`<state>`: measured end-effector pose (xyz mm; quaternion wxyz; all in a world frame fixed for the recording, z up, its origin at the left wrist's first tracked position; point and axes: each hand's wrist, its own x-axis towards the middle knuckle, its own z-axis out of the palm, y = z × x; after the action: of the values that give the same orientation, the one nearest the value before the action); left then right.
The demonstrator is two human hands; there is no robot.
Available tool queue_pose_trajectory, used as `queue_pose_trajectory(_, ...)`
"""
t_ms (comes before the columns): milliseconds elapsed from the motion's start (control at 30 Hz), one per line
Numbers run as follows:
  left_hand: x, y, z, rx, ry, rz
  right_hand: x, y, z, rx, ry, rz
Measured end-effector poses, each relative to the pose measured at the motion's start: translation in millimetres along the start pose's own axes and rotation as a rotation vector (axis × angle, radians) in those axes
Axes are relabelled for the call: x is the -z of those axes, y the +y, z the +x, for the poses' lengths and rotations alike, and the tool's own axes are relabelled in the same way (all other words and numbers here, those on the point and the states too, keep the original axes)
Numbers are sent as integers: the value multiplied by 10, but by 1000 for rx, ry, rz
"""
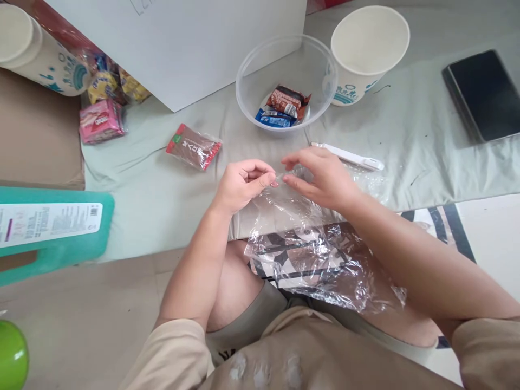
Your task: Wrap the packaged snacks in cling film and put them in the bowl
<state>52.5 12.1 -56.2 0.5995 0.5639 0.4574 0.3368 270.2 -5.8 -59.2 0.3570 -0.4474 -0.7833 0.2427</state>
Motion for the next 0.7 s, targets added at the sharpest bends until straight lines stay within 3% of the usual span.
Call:
queue_pose_trajectory(167,8,14,-25,35,-2,7,16,12,9,-112,-17,47)
queue_pose_trajectory(333,3,-11,-5,17,9,32,25,-15,0,-50,-75,130)
queue_pose_trajectory(433,5,-22,12,19,-6,35,9,-41,7,-96,-126,178)
queue_pose_trajectory(567,17,-24,31,10,-53,95,9,-46,15,-138,-75,181)
queue_pose_trajectory(700,-5,-12,49,-33,-21,126,24,-48,14,-154,-68,193)
